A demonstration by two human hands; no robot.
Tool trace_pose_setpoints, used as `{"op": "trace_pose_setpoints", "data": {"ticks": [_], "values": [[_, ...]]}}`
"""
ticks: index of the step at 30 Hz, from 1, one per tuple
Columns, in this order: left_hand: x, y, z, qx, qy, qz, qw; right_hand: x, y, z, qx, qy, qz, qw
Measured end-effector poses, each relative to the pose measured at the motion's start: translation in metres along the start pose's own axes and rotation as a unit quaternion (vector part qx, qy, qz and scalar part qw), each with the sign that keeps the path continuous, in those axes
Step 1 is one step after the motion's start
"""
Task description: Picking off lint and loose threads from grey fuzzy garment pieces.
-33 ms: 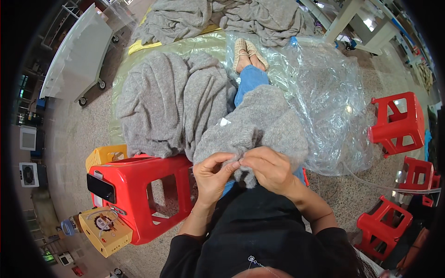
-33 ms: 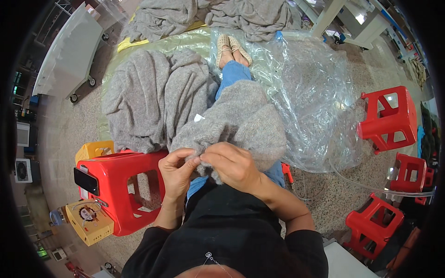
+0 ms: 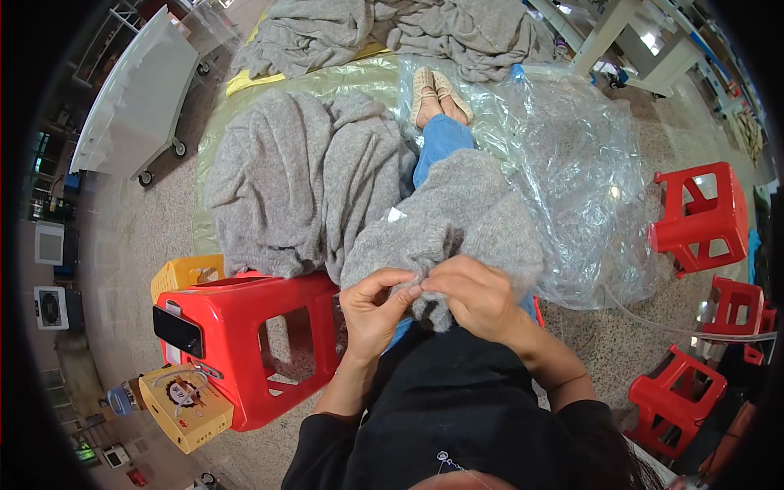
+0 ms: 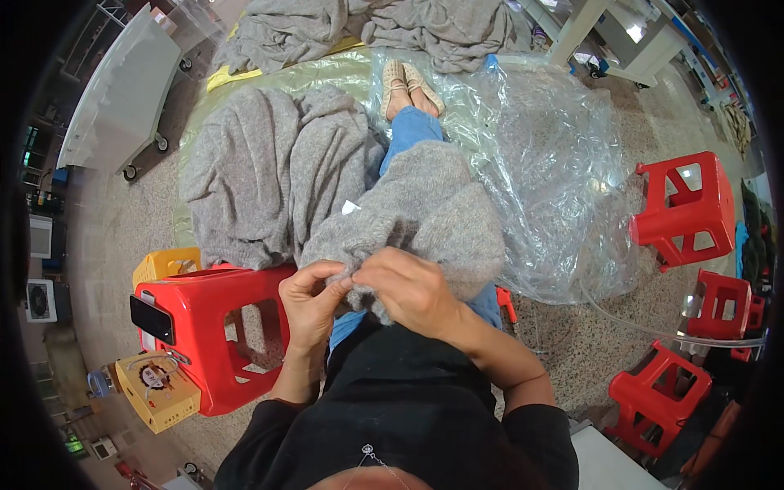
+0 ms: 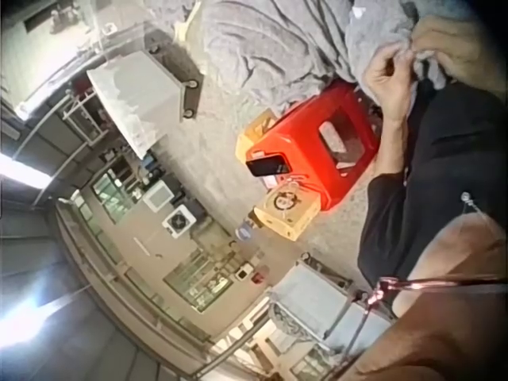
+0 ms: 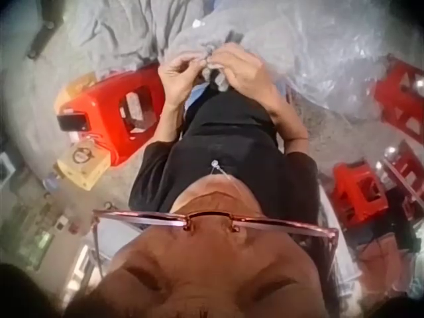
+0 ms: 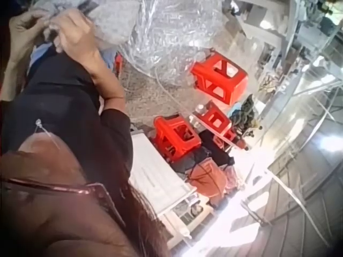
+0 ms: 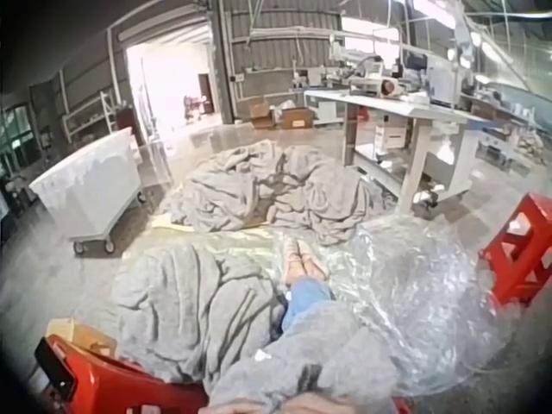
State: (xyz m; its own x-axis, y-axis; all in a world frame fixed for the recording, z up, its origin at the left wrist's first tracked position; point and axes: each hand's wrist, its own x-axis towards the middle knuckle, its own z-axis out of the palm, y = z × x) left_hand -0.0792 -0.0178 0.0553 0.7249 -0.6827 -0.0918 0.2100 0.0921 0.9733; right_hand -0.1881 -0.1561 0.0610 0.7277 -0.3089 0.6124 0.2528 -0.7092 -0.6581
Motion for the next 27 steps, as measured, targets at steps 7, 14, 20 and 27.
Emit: {"op": "trace_pose_setpoints", "data": {"ticks": [7, 14, 20, 27], "values": [[0.004, -0.001, -0.017, 0.069, -0.151, 0.021, 0.986, 0.04, 0.003, -0.026, 0.171, -0.312, 0.24, 0.903], [0.003, 0.0, -0.015, 0.087, -0.122, 0.049, 0.987, 0.028, 0.01, -0.021, 0.147, -0.315, 0.165, 0.923], [-0.007, -0.005, 0.001, 0.238, -0.008, 0.274, 0.932, 0.0, -0.015, 0.004, 0.054, -0.065, 0.158, 0.984], [-0.013, -0.009, 0.011, 0.182, 0.036, 0.224, 0.957, -0.012, -0.008, 0.023, -0.127, 0.078, 0.016, 0.989]]}}
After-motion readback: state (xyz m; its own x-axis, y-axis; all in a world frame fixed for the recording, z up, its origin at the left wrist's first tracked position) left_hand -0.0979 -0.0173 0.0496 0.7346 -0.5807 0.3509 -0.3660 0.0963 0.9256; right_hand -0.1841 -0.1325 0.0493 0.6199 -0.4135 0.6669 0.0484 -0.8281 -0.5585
